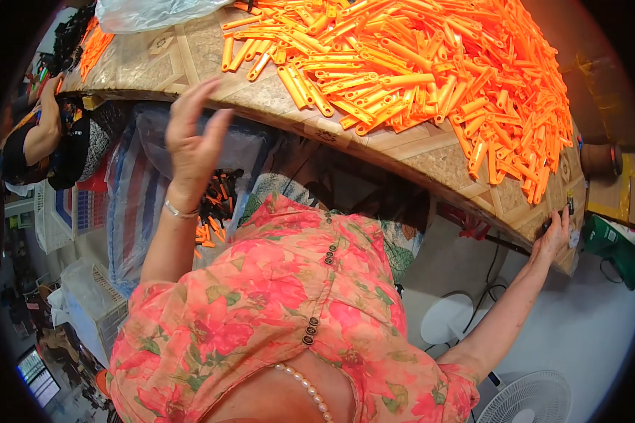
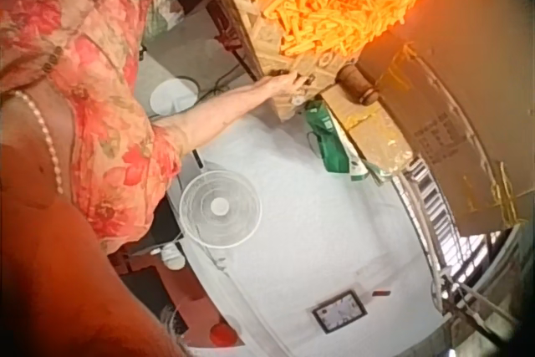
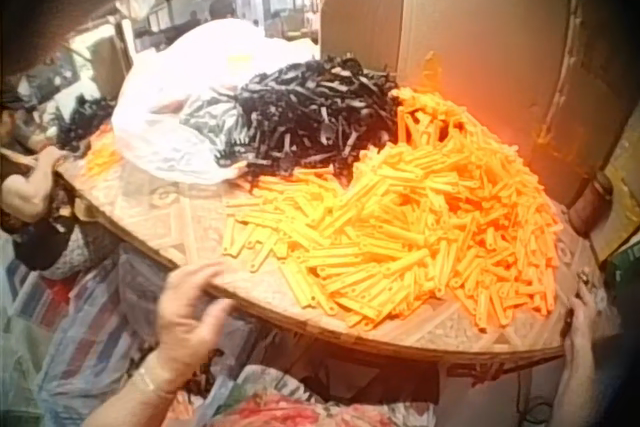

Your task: The person assembles small orange plastic tubes into black plastic holders. They pick up a tube, insert it into the holder, and use a hammer to tap it into place. This process is repeated multiple times with different tubes and holders.

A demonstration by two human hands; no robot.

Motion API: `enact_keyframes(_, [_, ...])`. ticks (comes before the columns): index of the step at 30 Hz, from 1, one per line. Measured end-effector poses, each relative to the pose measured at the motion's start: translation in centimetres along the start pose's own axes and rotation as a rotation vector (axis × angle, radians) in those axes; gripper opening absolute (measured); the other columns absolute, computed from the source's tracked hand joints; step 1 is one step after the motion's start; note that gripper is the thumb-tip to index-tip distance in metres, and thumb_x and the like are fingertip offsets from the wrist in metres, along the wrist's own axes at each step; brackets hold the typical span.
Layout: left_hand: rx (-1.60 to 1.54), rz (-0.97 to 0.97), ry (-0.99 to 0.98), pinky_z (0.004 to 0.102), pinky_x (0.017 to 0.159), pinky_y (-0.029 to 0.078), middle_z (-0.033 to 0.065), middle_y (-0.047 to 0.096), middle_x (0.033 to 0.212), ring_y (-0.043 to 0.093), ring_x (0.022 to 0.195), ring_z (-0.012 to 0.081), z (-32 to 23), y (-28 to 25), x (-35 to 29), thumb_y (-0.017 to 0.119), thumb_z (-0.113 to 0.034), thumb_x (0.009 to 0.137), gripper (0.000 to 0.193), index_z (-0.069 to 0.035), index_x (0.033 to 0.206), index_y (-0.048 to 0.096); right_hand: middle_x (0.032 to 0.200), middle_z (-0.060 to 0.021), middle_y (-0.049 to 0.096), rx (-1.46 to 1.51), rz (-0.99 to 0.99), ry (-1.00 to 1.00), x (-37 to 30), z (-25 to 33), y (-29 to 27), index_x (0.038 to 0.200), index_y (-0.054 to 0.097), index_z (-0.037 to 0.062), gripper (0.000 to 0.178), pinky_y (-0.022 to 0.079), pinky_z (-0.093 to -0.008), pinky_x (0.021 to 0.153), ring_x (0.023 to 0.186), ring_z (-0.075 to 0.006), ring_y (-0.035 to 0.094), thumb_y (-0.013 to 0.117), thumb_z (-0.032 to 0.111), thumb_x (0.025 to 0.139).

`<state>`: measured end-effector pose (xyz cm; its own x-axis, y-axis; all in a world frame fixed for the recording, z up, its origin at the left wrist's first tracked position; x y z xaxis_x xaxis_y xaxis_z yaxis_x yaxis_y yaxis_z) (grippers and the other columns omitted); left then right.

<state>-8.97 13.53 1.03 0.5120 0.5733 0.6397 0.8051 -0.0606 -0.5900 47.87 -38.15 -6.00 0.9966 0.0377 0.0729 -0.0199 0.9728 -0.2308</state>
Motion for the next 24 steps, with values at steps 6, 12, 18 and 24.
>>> enact_keyframes(6, [-0.133, 0.067, 0.184, 0.0405, 0.093, 0.047, 0.0165, 0.063, 0.116, 0.059, 0.108, 0.0340, -4.6, 6.2, 5.0, 0.077, -0.014, 0.073, 0.047, -0.001, 0.116, 0.061, 0.144, -0.0146, 0.045, 0.006, -0.014, -0.146, -5.9, 3.3, 4.0, 0.140, 0.048, 0.0004, 0.052, 0.032, -0.0353, 0.110, 0.134, -0.0238, 0.040, 0.062, 0.011, 0.091])
enact_keyframes(12, [-0.076, 0.037, 0.223, 0.0407, 0.090, 0.049, 0.0189, 0.063, 0.110, 0.060, 0.106, 0.0349, -5.8, 9.6, 9.1, 0.075, -0.018, 0.078, 0.046, -0.001, 0.118, 0.059, 0.149, -0.0150, 0.040, -0.497, -0.175, -0.614, -14.4, 9.4, 7.7, 0.132, 0.057, 0.0026, 0.040, 0.032, -0.0374, 0.112, 0.138, -0.0252, 0.036, 0.060, 0.013, 0.094])
enact_keyframes(18, [-0.001, 0.063, 0.165, 0.0398, 0.085, 0.051, 0.0119, 0.064, 0.107, 0.061, 0.100, 0.0311, -4.0, 14.5, 12.2, 0.077, -0.019, 0.076, 0.032, -0.004, 0.102, 0.067, 0.142, -0.0179, 0.047, -0.391, 0.082, -0.901, -24.8, 14.4, 18.2, 0.122, 0.062, 0.0025, 0.037, 0.035, -0.0436, 0.109, 0.134, -0.0334, 0.043, 0.059, -0.002, 0.085])
enact_keyframes(24, [-0.221, -0.066, 0.218, 0.0300, 0.075, 0.053, 0.0083, 0.064, 0.103, 0.066, 0.087, 0.0223, -5.0, 13.8, 12.4, 0.074, -0.002, 0.079, 0.017, -0.003, 0.094, 0.068, 0.136, -0.0191, 0.052, -0.291, 0.330, -0.898, -28.9, 16.2, 23.6, 0.117, 0.064, 0.0022, 0.036, 0.038, -0.0432, 0.108, 0.130, -0.0343, 0.047, 0.058, -0.005, 0.083])
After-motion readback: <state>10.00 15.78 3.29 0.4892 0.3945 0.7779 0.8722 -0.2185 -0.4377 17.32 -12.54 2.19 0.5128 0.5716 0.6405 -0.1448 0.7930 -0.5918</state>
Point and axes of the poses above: each hand's wrist, its own x-axis towards the middle knuckle, its own y-axis out of the palm, z = x × y, the point moved 4 cm from there along x, towards the middle knuckle
